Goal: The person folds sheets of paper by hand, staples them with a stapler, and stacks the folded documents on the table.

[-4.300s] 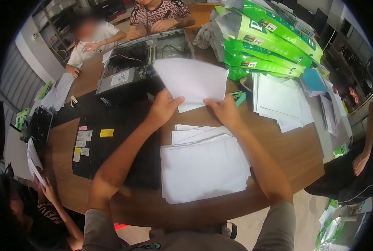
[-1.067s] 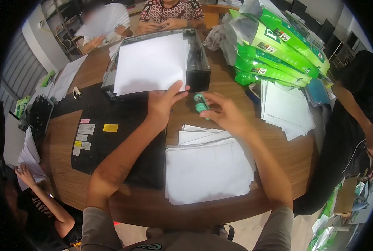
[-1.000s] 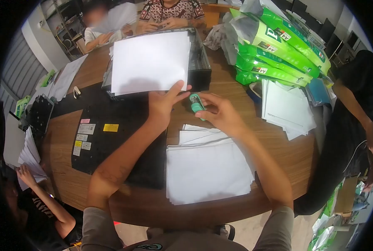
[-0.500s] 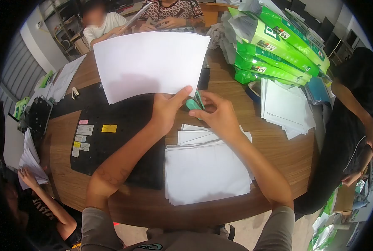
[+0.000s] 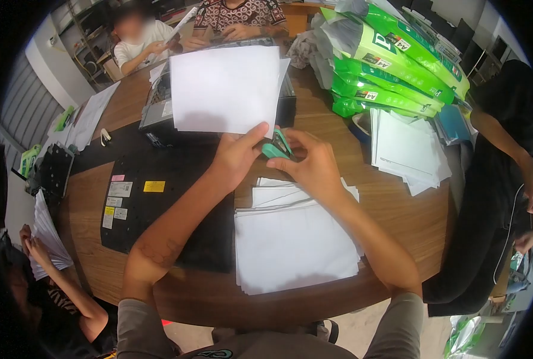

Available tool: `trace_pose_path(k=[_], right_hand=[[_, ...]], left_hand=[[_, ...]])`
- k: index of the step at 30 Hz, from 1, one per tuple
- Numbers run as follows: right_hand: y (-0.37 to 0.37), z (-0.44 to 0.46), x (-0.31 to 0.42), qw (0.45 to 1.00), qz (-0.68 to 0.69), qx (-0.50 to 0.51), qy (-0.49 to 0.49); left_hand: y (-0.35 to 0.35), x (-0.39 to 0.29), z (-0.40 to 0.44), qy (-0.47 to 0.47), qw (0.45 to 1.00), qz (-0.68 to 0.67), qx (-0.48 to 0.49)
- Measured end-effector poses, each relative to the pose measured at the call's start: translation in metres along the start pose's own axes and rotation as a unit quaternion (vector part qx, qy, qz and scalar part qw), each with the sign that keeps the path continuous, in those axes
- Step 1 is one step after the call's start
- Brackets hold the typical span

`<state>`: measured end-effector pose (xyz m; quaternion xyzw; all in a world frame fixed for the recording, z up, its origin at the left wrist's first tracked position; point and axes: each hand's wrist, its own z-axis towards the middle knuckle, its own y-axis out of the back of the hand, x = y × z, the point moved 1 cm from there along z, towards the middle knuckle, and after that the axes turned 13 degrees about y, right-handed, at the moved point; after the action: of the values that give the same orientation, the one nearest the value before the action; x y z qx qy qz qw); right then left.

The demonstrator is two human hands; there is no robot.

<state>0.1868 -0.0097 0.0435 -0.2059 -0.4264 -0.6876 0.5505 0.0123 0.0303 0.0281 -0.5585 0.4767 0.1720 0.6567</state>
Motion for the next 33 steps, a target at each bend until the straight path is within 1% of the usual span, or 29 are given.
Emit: trace_pose_path(k=[2, 3, 4, 8, 10, 11, 13, 15, 17, 20, 22, 27, 32, 33], right_hand=[[0.001, 0.001, 0.005, 0.998, -0.037, 0.037, -0.023], [0.0, 0.0, 0.005, 0.998, -0.037, 0.037, -0.023], [0.0, 0.0, 0.004, 0.999, -0.029, 0.035, -0.026], [-0.003, -0.003, 0.003, 1.0, 0.008, 0.028, -0.012], [-0.005, -0.003, 0.0, 1.0, 0.015, 0.009, 0.001], [-0.006, -0.004, 0.0, 1.0, 0.023, -0.01, 0.013], [-0.006, -0.004, 0.002, 1.0, 0.019, -0.013, 0.011], [-0.005, -0.004, 0.004, 1.0, 0.015, -0.015, 0.011], [-0.005, -0.004, 0.007, 0.999, 0.026, -0.016, -0.014], [-0.005, -0.004, 0.012, 0.999, 0.036, -0.022, -0.031], [-0.006, -0.005, 0.01, 0.999, 0.032, -0.028, -0.028], [-0.006, -0.006, 0.007, 0.997, 0.051, -0.043, -0.029], [-0.004, -0.006, 0.004, 0.998, 0.027, -0.044, -0.025], [-0.004, -0.007, 0.002, 0.998, 0.027, -0.045, -0.025]], left_hand=[[0.001, 0.002, 0.0, 0.001, 1.0, 0.007, -0.002], [0.0, 0.003, 0.0, -0.025, 0.999, 0.021, -0.01], [-0.001, 0.003, 0.0, -0.051, 0.998, 0.034, -0.017], [-0.006, 0.0, -0.004, -0.087, 0.994, 0.052, -0.049], [-0.009, -0.006, -0.01, -0.085, 0.981, 0.134, -0.108], [-0.01, -0.006, -0.01, -0.086, 0.981, 0.135, -0.108], [-0.014, -0.004, -0.009, -0.143, 0.978, 0.108, -0.107], [-0.013, -0.004, -0.009, -0.143, 0.976, 0.119, -0.112], [-0.013, -0.003, -0.009, -0.143, 0.974, 0.131, -0.117], [-0.014, -0.003, -0.01, -0.147, 0.977, 0.118, -0.101], [-0.017, -0.005, -0.012, -0.125, 0.982, 0.113, -0.088], [-0.013, -0.003, -0.009, -0.113, 0.983, 0.131, -0.069], [-0.005, 0.0, -0.003, -0.081, 0.989, 0.121, -0.039], [-0.005, 0.0, -0.003, -0.065, 0.994, 0.082, -0.016]])
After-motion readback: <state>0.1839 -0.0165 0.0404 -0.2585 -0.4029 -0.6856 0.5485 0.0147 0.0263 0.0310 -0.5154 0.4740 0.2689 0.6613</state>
